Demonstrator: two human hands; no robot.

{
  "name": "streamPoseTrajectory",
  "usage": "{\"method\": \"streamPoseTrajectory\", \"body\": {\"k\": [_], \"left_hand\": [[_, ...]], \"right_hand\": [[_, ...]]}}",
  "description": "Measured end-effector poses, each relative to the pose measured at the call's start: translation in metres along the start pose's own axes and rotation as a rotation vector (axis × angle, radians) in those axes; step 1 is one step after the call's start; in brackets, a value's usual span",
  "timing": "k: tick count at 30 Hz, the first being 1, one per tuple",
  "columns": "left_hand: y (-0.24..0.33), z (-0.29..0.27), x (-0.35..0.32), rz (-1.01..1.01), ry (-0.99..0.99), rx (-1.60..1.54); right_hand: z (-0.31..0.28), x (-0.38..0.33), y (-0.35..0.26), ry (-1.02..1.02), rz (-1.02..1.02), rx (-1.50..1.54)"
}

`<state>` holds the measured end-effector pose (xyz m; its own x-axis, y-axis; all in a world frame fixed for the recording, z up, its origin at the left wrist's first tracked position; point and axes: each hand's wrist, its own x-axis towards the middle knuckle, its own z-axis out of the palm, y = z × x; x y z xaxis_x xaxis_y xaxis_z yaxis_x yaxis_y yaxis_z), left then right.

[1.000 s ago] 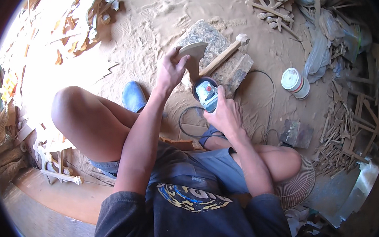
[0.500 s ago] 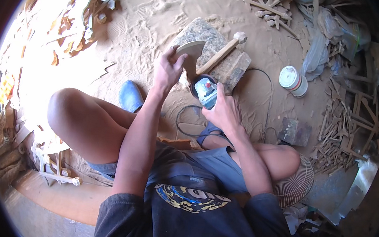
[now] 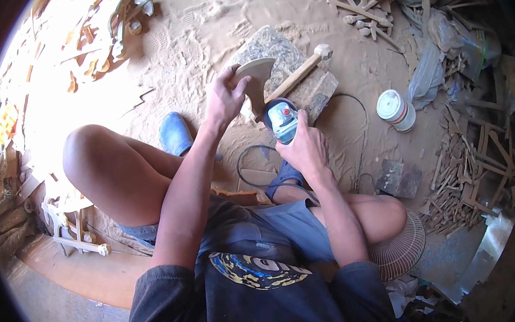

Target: The person sands the surface and edges of a wooden axe using a power sander. The person holds the axe by its handle and head while moving the rotating sanding disc over the wood, and periodically turns the axe over to sand different sides.

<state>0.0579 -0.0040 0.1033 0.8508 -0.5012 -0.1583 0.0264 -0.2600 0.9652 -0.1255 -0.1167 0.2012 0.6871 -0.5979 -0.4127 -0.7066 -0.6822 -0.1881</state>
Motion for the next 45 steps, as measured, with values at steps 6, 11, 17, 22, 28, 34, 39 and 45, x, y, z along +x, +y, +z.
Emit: {"method": "streamPoseTrajectory", "body": {"k": [6, 11, 17, 22, 28, 34, 39, 45], "left_hand": [[-0.005, 0.004, 0.002, 0.13, 0.068, -0.011], [-0.03, -0.003, 0.017, -0.256, 0.054, -0.236], [-0.104, -0.016, 0.011, -0.516, 0.079, -0.36], [-0.076, 0.001, -0.005, 0.363, 0.058, 0.727], [-0.061, 0.019, -0.013, 0.61, -0.347, 1.082], [-0.05, 0.012, -0.003, 0.668, -0.313, 0.866], [-0.012, 0.042, -0.018, 0.63, -0.357, 1.032], [-0.012, 0.026, -0.019, 0.392, -0.561, 0.432]], "right_hand": [[-0.007, 0.002, 0.002, 0.016, 0.033, 0.009], [-0.029, 0.002, 0.018, 0.133, 0.07, 0.063], [-0.078, -0.013, 0.044, 0.379, 0.116, 0.25], [-0.107, -0.031, 0.084, 0.473, 0.225, 0.392], [-0.128, -0.041, 0.105, 0.596, 0.28, 0.482], [-0.143, -0.051, 0.12, 0.661, 0.283, 0.562], [-0.141, -0.054, 0.142, 0.72, 0.311, 0.517], [-0.131, -0.058, 0.121, 0.711, 0.146, 0.638]]}}
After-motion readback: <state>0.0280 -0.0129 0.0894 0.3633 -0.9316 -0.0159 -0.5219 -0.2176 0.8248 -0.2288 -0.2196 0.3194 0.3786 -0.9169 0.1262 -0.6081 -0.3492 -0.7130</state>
